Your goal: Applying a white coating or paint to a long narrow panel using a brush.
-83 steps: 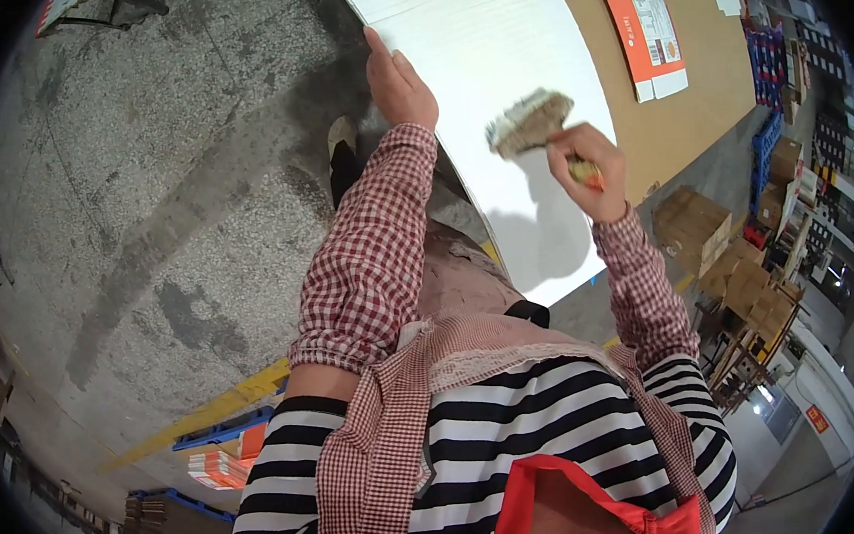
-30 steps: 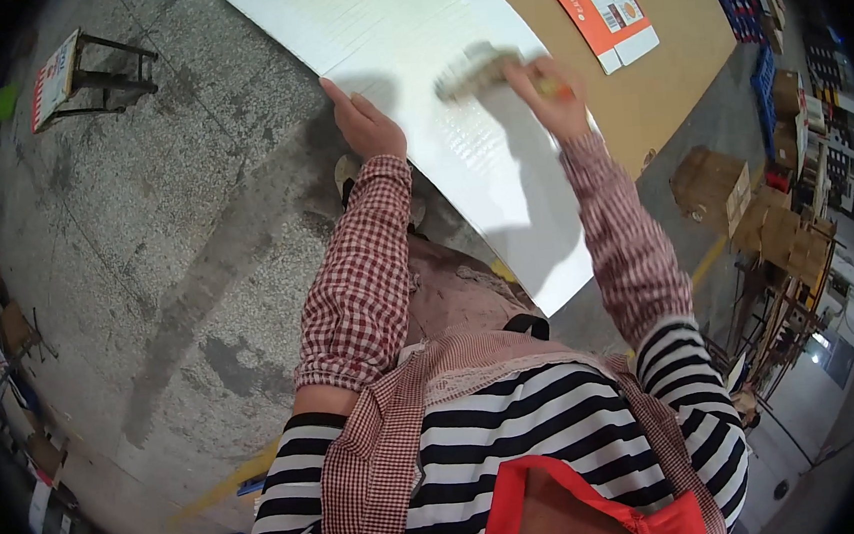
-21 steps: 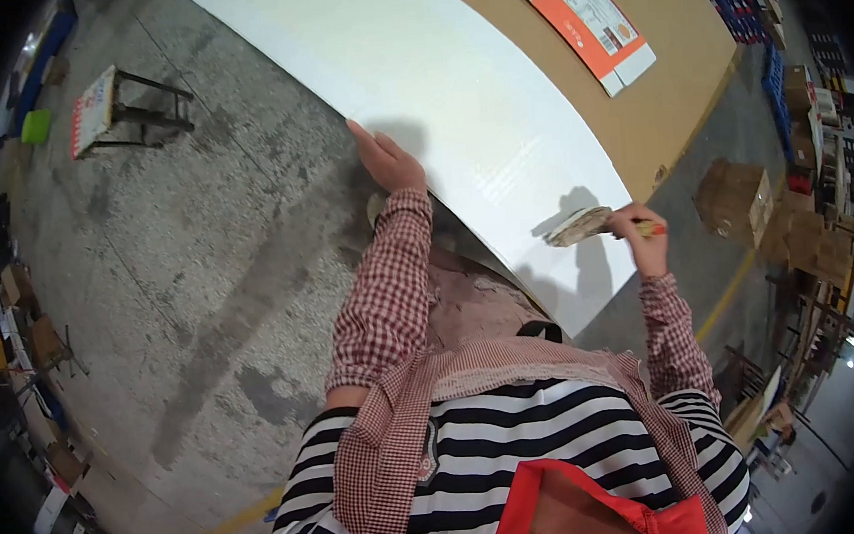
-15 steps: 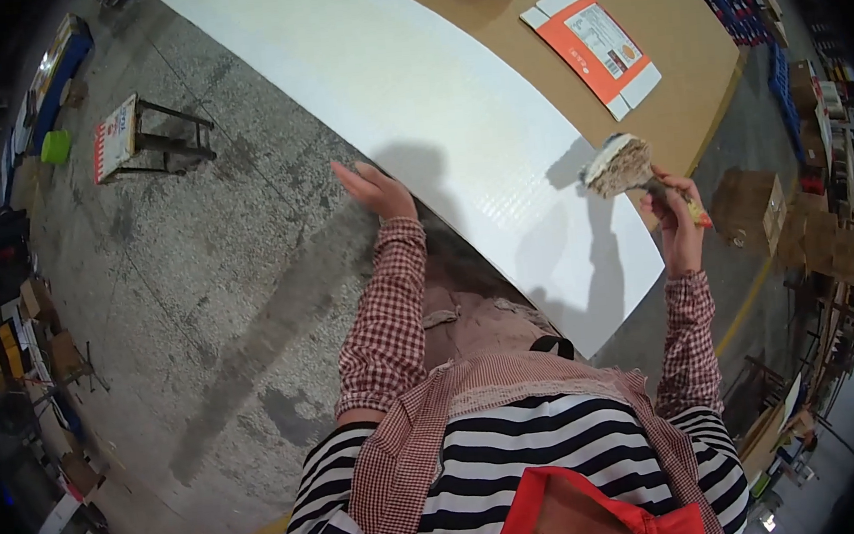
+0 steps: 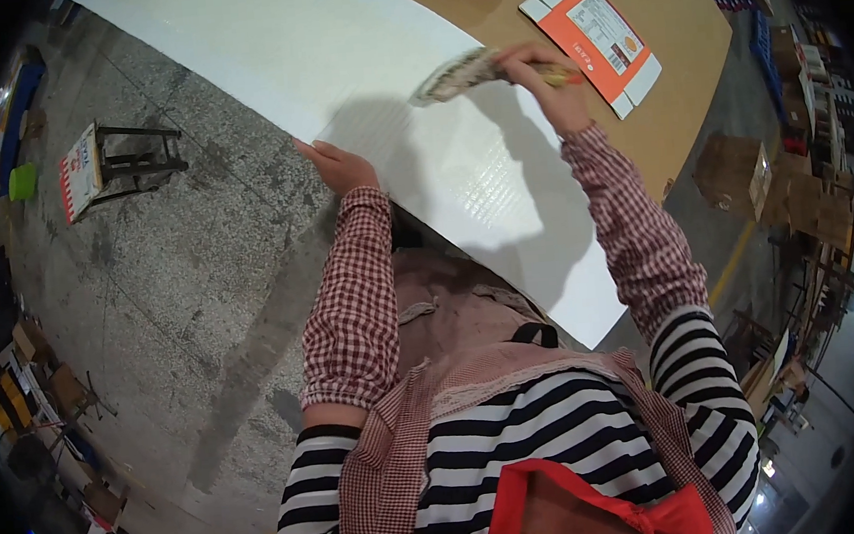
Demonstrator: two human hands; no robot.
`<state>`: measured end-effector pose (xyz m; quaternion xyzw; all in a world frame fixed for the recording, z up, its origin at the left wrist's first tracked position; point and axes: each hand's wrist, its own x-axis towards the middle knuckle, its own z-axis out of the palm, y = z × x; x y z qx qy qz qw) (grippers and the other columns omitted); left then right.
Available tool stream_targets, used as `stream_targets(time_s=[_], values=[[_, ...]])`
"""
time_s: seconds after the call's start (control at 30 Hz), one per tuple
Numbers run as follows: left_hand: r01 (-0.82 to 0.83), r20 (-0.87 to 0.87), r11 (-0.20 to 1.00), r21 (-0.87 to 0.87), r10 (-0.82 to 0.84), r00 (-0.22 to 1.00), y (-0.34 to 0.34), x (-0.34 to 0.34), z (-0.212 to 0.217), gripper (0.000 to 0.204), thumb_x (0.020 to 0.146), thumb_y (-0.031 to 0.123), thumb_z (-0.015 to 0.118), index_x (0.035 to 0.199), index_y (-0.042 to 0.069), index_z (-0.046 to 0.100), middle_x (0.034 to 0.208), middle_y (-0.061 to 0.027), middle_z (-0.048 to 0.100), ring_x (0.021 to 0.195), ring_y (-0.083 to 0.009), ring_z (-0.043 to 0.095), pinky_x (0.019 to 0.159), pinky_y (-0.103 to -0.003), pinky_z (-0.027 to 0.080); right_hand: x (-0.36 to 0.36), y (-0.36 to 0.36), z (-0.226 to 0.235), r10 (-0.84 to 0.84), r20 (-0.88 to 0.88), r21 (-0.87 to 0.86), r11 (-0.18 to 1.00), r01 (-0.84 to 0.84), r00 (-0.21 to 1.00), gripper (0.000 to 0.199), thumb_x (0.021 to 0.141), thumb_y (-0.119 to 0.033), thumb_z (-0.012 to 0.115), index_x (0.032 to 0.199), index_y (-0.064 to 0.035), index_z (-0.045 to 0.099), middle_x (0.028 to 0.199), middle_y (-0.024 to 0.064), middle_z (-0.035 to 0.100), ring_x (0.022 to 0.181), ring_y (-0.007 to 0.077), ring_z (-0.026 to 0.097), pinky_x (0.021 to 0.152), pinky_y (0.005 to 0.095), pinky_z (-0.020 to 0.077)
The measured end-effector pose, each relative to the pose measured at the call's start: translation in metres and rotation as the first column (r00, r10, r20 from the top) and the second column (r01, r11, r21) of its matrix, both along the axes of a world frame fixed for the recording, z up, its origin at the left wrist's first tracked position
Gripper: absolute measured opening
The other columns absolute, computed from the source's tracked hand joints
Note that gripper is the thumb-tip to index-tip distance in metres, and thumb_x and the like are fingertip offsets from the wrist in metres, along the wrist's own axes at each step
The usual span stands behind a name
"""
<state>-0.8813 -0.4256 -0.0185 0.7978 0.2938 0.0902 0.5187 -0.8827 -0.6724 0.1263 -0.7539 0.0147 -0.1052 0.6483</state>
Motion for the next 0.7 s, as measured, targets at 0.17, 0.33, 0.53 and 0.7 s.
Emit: stream_targets(time_s=[0.17,0.33,0.53,0.7], values=[[0.009,-0.140,0.998,-0.062,-0.017,0.990,-0.003,-0.001,0.009,0.052,0.101,0.031,0.016,0.145,0.004,0.010,0.138,-0.0296,0.034,0.124,-0.0410,0.041,0.103,-0.044,0.040,0.005,-0.014,-0.031,0.066,-0.232,-0.156,0.982,-0.104,0.971,0.014,0.081,-0.010,0.066,0.075,0.0014,0.061,0.071,-0.0009,0.061,0.069,0.0057,0.055,0.064,0.0220,0.0457],[0.008,-0.105,1.000,-0.020,-0.010,0.994,0.003,-0.002,0.001,0.051,0.101,0.030,0.016,0.146,0.008,0.008,0.136,-0.0312,0.036,0.123,-0.0423,0.042,0.101,-0.046,0.041,-0.069,-0.046,-0.023,0.040,-0.250,-0.219,0.971,-0.097,0.967,0.012,0.080,-0.006,0.065,0.072,0.0008,0.060,0.072,0.0015,0.061,0.071,0.0072,0.057,0.066,0.0225,0.0466],[0.013,-0.134,0.998,-0.054,-0.020,0.991,-0.006,-0.003,0.012,0.051,0.101,0.031,0.015,0.146,0.009,0.008,0.133,-0.0314,0.040,0.121,-0.0421,0.044,0.100,-0.046,0.043,-0.037,-0.029,0.002,0.074,-0.163,-0.117,0.989,-0.094,0.984,0.009,0.082,-0.006,0.063,0.077,0.0014,0.061,0.082,0.0063,0.066,0.079,0.0107,0.061,0.072,0.0244,0.0489],[0.027,-0.132,0.999,-0.028,-0.030,0.991,-0.008,-0.005,0.012,0.051,0.100,0.031,0.014,0.147,0.011,0.008,0.132,-0.0308,0.041,0.121,-0.0416,0.045,0.100,-0.045,0.043,-0.020,-0.028,-0.019,0.028,-0.261,-0.079,0.996,-0.050,0.965,0.013,0.084,-0.009,0.063,0.077,0.0012,0.061,0.084,0.0064,0.067,0.080,0.0107,0.061,0.073,0.0240,0.0491]])
